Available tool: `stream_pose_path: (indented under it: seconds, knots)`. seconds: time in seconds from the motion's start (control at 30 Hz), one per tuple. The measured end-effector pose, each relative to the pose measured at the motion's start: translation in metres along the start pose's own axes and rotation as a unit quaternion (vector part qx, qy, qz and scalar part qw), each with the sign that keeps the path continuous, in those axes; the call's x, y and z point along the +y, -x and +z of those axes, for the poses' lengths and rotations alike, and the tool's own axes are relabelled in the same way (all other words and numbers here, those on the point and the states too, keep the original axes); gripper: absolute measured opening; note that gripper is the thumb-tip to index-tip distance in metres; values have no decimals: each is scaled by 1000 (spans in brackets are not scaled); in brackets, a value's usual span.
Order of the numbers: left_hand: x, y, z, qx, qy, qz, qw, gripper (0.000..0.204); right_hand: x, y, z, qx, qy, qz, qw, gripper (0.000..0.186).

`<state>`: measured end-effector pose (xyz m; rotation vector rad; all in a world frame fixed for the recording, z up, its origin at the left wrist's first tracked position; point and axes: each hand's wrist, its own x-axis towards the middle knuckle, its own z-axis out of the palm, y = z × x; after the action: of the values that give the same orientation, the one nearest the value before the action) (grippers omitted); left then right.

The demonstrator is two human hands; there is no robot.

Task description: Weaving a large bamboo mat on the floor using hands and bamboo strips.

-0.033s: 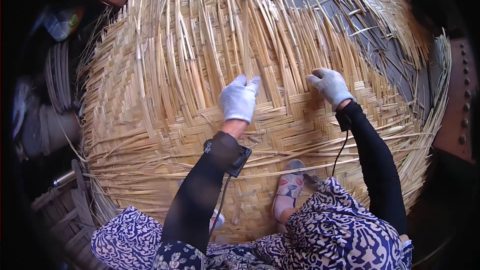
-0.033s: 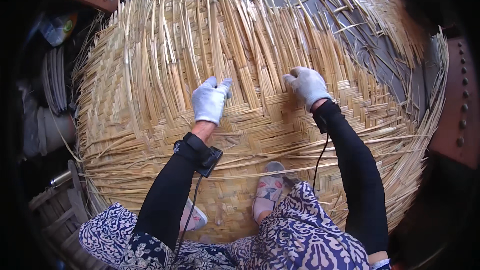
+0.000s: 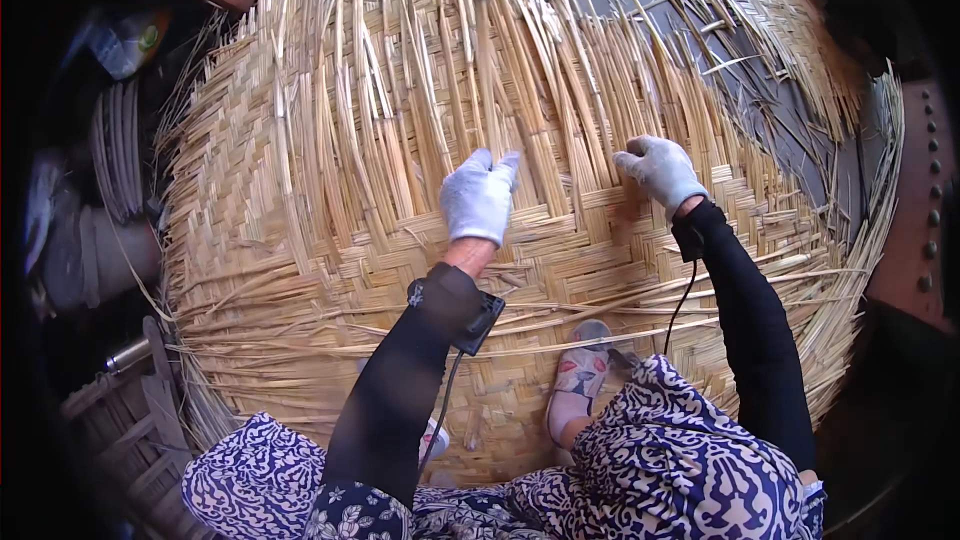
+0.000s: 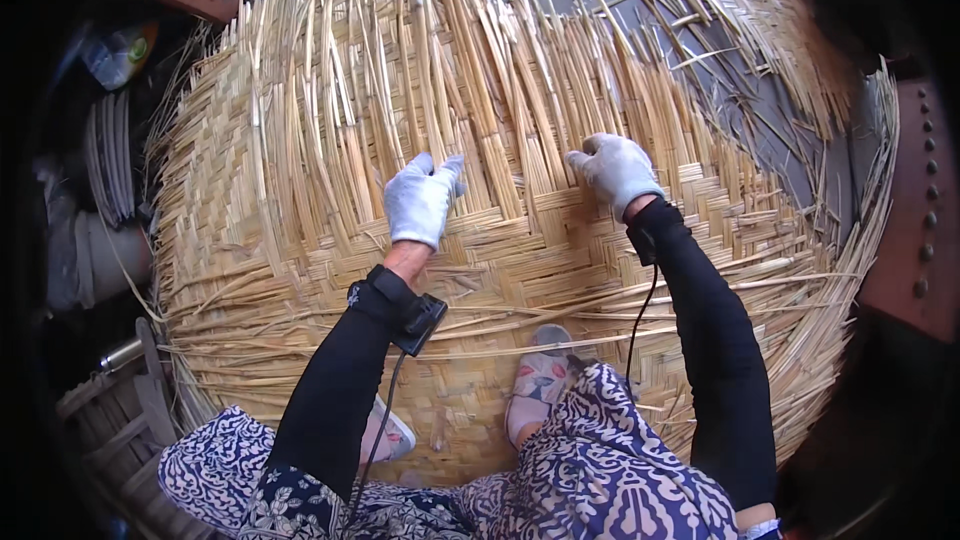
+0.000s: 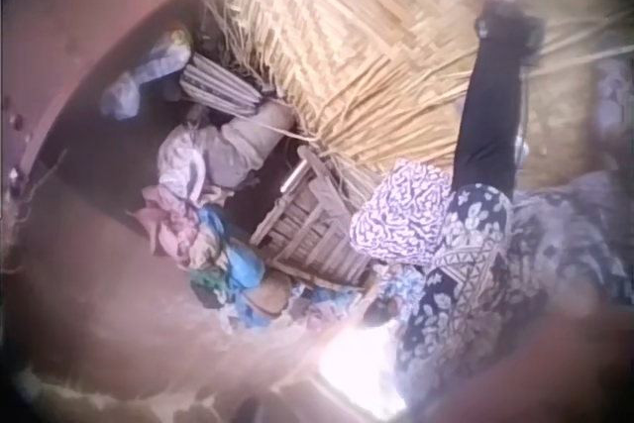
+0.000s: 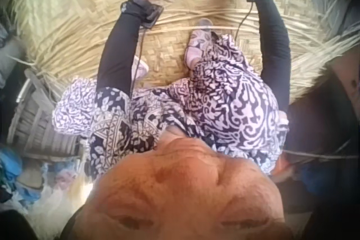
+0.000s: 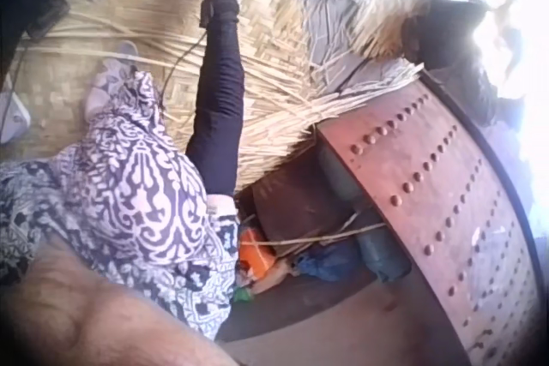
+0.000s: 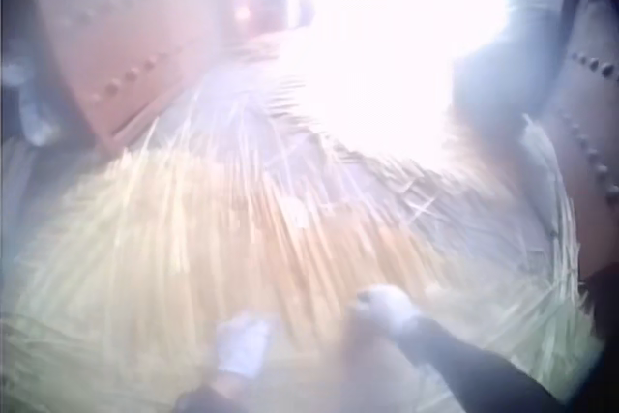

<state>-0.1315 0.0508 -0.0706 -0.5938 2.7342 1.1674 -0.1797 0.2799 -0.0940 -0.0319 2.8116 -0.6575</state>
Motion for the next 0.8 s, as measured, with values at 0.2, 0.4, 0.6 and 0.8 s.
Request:
stream_pose_path:
  seconds: [0.2, 0.4, 0.6, 0.8]
  knots:
    - [-14, -10, 5, -6, 234, -113, 966, 27, -13, -16, -14, -118, -172, 73, 975, 53]
    - [-7, -14, 11, 11, 287, -160, 944, 38, -29, -24, -12, -179, -312, 132, 924, 43]
    - [-3, -21, 9, -1, 438, -211, 874, 33, -22, 1, 2, -62, -372, -27, 926, 19]
    - [-12, -27, 22, -124, 513, -229, 818, 43, -41, 1, -36, -207, -496, 28, 843, 26]
